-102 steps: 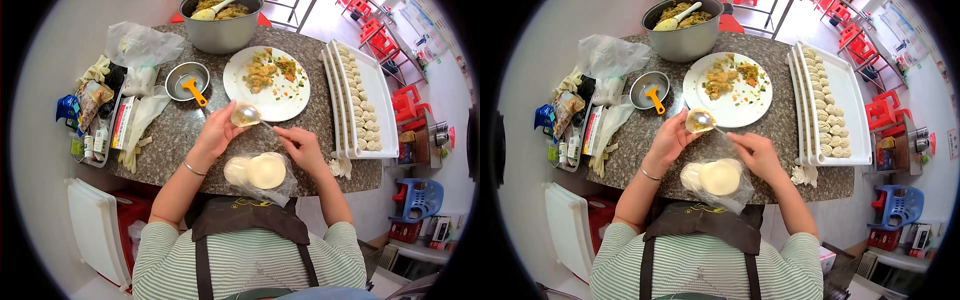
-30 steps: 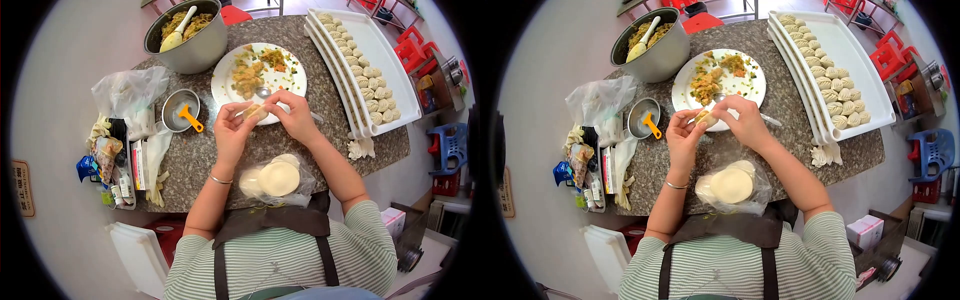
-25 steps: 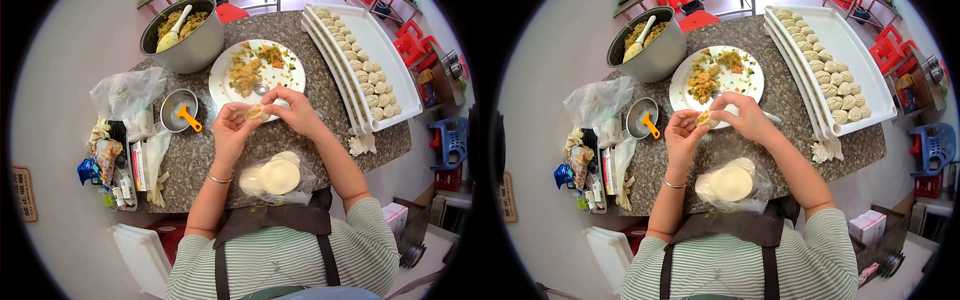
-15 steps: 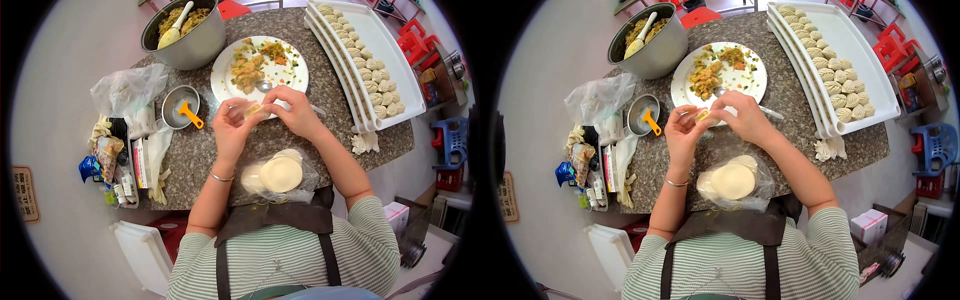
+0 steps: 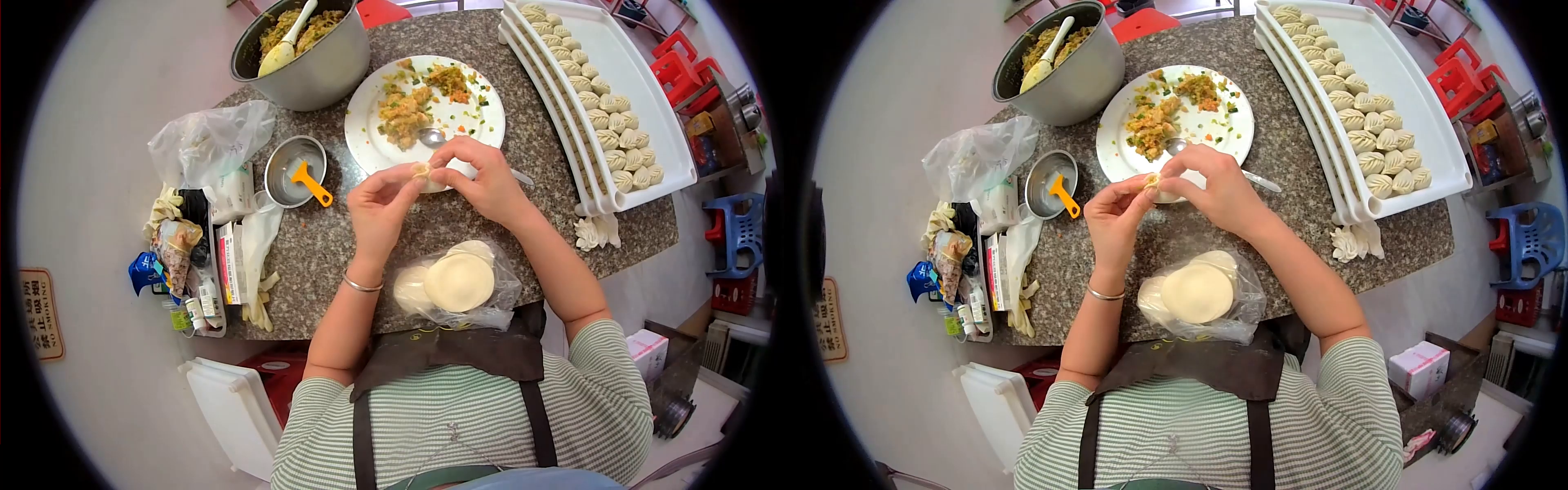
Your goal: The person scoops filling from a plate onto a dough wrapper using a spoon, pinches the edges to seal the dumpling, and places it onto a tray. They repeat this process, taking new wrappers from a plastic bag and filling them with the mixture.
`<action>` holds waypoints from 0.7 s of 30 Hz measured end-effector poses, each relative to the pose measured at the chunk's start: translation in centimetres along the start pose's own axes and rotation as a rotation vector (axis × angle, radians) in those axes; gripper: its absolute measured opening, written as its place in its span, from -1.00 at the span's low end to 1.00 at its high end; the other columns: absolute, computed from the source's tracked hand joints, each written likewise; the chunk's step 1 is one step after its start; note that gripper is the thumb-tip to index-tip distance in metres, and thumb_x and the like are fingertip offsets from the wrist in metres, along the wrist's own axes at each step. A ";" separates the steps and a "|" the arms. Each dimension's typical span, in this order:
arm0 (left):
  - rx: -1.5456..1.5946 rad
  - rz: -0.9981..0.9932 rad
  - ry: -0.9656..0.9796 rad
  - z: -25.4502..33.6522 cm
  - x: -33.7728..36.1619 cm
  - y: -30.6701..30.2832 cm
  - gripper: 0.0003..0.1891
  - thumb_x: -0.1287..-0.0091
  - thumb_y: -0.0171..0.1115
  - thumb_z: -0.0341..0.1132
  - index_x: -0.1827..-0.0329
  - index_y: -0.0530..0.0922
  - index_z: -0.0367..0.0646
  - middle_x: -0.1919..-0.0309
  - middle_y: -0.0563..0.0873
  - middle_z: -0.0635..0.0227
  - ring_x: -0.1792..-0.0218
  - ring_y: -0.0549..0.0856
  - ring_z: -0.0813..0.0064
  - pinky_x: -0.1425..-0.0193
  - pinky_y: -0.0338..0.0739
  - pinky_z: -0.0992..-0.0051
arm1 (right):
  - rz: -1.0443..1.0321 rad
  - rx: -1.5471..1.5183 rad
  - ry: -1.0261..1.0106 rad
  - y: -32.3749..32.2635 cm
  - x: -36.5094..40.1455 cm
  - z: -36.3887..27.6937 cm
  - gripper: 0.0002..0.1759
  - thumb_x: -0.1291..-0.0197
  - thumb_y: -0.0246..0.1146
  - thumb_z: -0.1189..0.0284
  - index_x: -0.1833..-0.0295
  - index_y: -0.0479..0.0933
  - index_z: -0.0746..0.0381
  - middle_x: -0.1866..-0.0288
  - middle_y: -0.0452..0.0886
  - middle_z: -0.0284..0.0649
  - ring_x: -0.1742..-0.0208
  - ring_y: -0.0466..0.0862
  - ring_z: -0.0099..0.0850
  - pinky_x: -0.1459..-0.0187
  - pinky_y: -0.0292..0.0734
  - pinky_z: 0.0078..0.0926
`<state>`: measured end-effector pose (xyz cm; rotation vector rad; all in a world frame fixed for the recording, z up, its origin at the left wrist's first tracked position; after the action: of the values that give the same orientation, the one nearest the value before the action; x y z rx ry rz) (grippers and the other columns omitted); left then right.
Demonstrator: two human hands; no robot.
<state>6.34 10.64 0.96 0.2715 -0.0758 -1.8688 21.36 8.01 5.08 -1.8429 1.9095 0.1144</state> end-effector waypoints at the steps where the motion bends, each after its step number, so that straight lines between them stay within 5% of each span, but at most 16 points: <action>1: -0.008 -0.026 0.012 0.0 -0.1 0.1 -0.82 -0.23 0.30 -0.61 0.11 0.67 -0.35 0.12 0.73 0.25 0.16 0.71 0.56 0.02 0.64 0.56 | -0.001 0.000 -0.002 0.0 0.0 0.1 -0.86 -0.14 0.28 0.45 0.30 0.57 0.33 0.34 0.62 -0.20 0.23 0.61 -0.30 0.09 0.47 -0.41; 4: 0.007 -0.041 0.015 0.1 -0.2 0.4 -0.83 -0.23 0.30 -0.61 0.12 0.66 -0.35 0.07 0.72 0.20 0.13 0.70 0.55 0.03 0.63 0.58 | 0.028 0.091 -0.036 -0.5 0.1 0.2 -0.90 -0.14 0.31 0.51 0.26 0.57 0.32 0.30 0.62 -0.24 0.22 0.60 -0.44 0.09 0.47 -0.50; 6: 0.032 -0.032 0.004 0.0 -0.3 0.2 -0.84 -0.23 0.29 -0.61 0.12 0.66 -0.36 0.05 0.71 0.16 0.11 0.69 0.54 0.03 0.62 0.60 | -0.041 -0.023 0.132 -0.3 0.0 1.7 -0.87 -0.14 0.27 0.47 0.28 0.57 0.33 0.34 0.62 -0.19 0.21 0.61 -0.31 0.08 0.47 -0.40; 12: 0.022 -0.115 0.056 0.4 -0.1 1.0 -0.84 -0.22 0.32 -0.58 0.14 0.64 -0.37 0.09 0.71 0.16 0.15 0.69 0.57 0.06 0.62 0.61 | -0.052 0.024 0.043 0.0 -0.1 0.6 -0.86 -0.14 0.27 0.46 0.28 0.56 0.34 0.32 0.61 -0.16 0.23 0.61 -0.30 0.12 0.48 -0.39; 21: 0.035 0.022 -0.096 -1.0 -0.1 -0.2 -0.83 -0.24 0.31 -0.57 0.12 0.66 -0.35 0.20 0.75 0.23 0.21 0.72 0.58 0.07 0.64 0.60 | 0.069 0.051 0.000 -0.1 0.1 0.8 -0.84 -0.15 0.27 0.45 0.29 0.54 0.35 0.34 0.60 -0.15 0.26 0.61 -0.27 0.12 0.48 -0.40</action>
<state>6.41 10.84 -0.01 0.2037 -0.1762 -1.8601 21.72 8.21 4.36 -1.7441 1.9581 0.0873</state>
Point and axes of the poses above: each hand's wrist, its own x-axis away from the middle knuckle, its own y-axis out of the palm, z = x × y, the point moved 9 cm from there along -x, towards the middle knuckle
